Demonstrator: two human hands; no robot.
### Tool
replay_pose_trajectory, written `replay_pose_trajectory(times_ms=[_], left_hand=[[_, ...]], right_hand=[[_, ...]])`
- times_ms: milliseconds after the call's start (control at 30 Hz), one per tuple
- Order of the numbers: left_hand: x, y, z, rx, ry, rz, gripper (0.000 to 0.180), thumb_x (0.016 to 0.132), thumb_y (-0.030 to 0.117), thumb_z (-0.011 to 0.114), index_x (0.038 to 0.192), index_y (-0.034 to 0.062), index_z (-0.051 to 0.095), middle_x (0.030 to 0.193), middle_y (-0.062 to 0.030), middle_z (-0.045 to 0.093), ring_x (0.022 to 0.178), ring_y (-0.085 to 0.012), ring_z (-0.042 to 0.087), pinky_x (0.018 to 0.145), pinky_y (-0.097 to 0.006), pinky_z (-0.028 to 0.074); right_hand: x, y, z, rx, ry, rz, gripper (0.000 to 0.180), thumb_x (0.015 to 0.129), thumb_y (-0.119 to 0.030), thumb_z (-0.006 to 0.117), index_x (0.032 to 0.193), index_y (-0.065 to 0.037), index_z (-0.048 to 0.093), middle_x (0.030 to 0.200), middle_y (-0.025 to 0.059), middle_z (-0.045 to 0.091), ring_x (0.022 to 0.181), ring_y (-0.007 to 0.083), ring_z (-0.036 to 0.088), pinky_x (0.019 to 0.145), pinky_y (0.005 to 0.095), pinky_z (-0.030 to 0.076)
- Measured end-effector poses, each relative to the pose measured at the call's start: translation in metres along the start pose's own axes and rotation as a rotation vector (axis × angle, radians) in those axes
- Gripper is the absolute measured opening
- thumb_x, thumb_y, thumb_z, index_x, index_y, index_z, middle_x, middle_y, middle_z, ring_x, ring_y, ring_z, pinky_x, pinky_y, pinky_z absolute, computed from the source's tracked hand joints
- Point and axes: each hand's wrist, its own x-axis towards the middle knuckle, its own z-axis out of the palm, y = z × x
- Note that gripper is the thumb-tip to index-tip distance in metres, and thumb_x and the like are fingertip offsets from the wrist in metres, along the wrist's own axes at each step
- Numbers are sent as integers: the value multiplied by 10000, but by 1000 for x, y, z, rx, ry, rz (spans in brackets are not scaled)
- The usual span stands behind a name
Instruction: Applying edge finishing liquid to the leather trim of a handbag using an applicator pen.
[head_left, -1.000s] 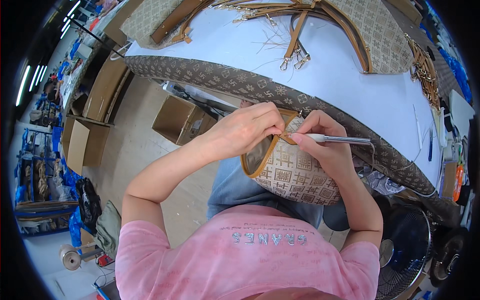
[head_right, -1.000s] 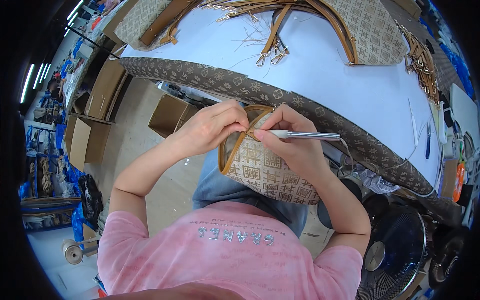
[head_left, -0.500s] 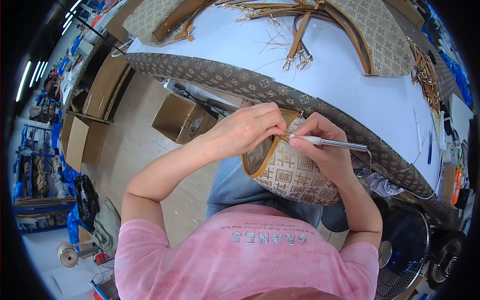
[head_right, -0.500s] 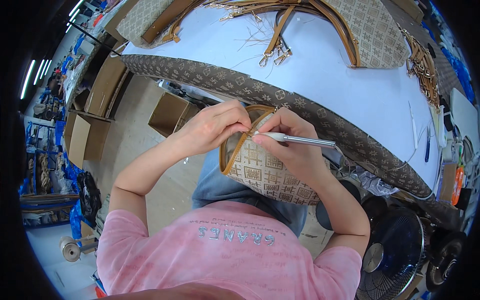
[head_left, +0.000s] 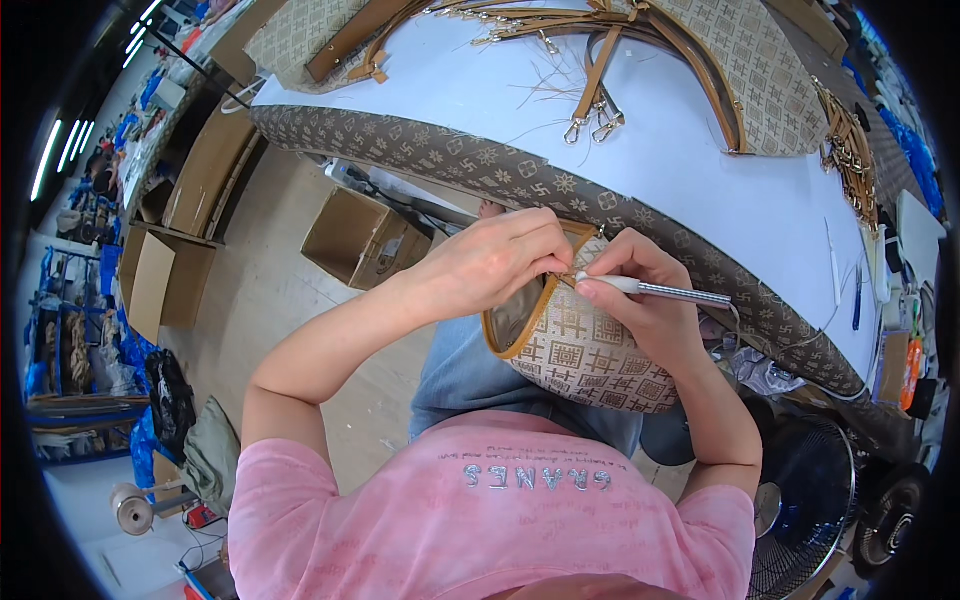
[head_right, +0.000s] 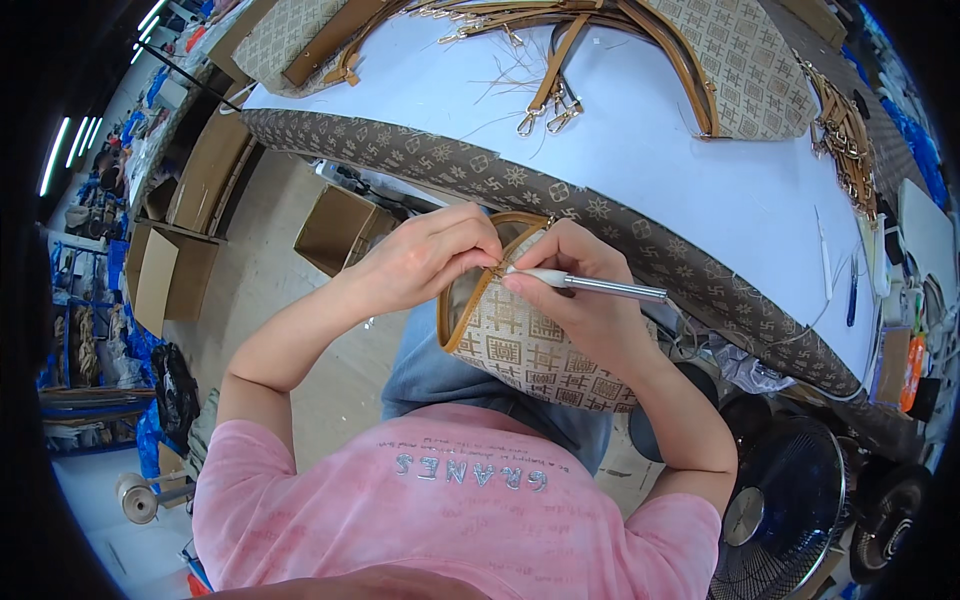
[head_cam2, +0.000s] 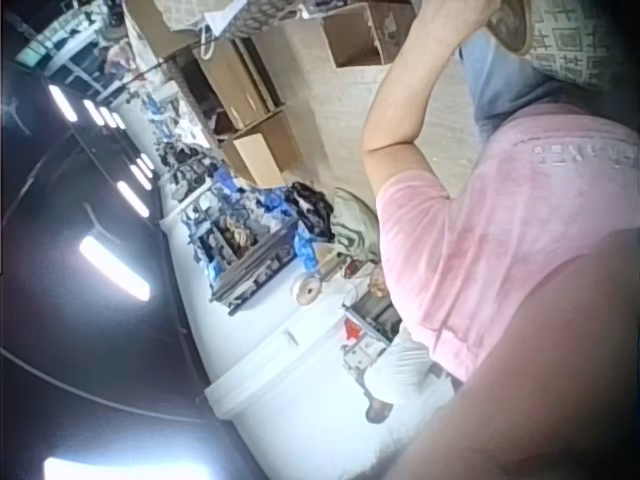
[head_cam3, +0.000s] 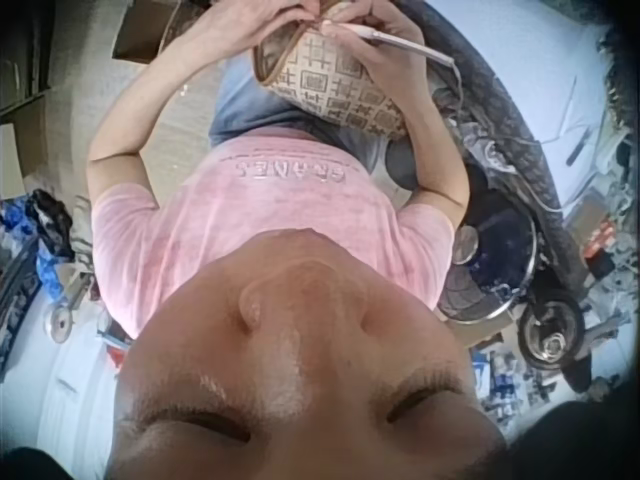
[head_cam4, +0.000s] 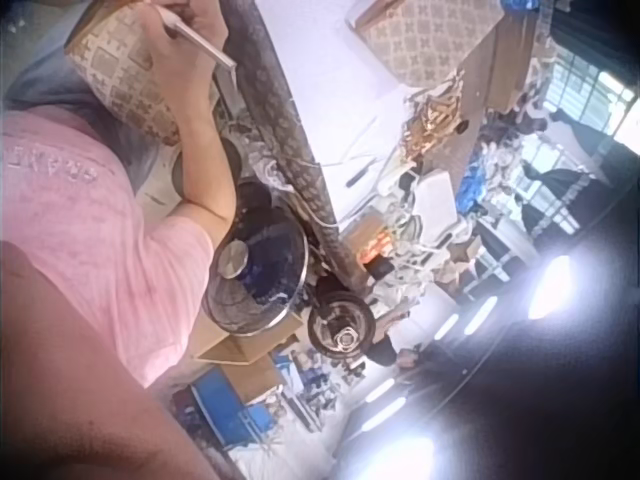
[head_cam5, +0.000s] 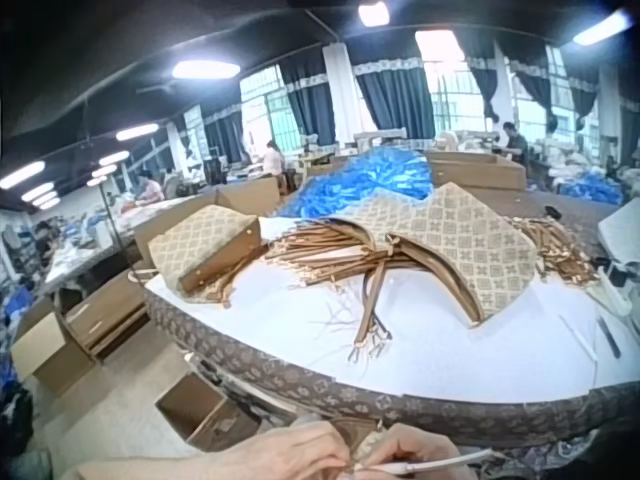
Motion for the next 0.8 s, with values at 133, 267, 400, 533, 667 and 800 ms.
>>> replay_pose_trajectory(times_ms=[133, 267, 400, 533, 667, 800], left_hand=[[0, -1, 1, -9, 10, 4, 96, 892, 48, 667, 953, 22, 597, 926, -107, 596, 838, -300, 623, 706, -381, 508], [-3, -3, 3, -37, 52, -17, 93, 905, 39, 659, 964, 18, 589, 926, -103, 600, 837, -280, 629, 696, -369, 507], [-4, 0, 6, -315, 197, -299, 147, 937, 50, 646, 1045, 28, 549, 915, -73, 605, 832, -208, 626, 697, -342, 503], [-22, 9, 24, -784, 243, -753, 231, 967, 95, 640, 1134, 45, 488, 846, -15, 571, 803, -107, 569, 686, -286, 464], [-36, 22, 50, -773, 111, -644, 285, 980, 155, 649, 1160, 54, 451, 742, 30, 506, 735, -54, 465, 636, -251, 391], [-38, 28, 55, -780, 317, -531, 256, 976, 137, 644, 1133, 56, 459, 726, 37, 450, 700, -60, 389, 617, -241, 350]], right_hand=[[-1, -1, 1, -3, 4, 3, 129, 857, -17, 750, 899, -49, 632, 837, -30, 575, 749, 25, 507, 666, 191, 390], [-1, 1, 0, -5, 1, -18, 111, 871, -20, 734, 905, -40, 630, 843, -21, 584, 756, 32, 537, 667, 199, 410], [-2, 2, -5, 99, 64, -78, 82, 905, -21, 691, 944, -23, 620, 884, 17, 620, 776, 70, 605, 672, 216, 453], [-4, -3, -12, 298, 133, -112, 90, 950, -47, 645, 1011, 0, 598, 947, 80, 663, 807, 142, 671, 712, 247, 512], [4, -22, -19, -80, 72, -306, 145, 954, -86, 657, 1029, -5, 563, 1017, 135, 696, 881, 225, 702, 832, 311, 541], [24, -16, -25, -364, -150, -440, 241, 903, -120, 718, 989, -30, 511, 1080, 162, 710, 1008, 293, 691, 980, 391, 500]])
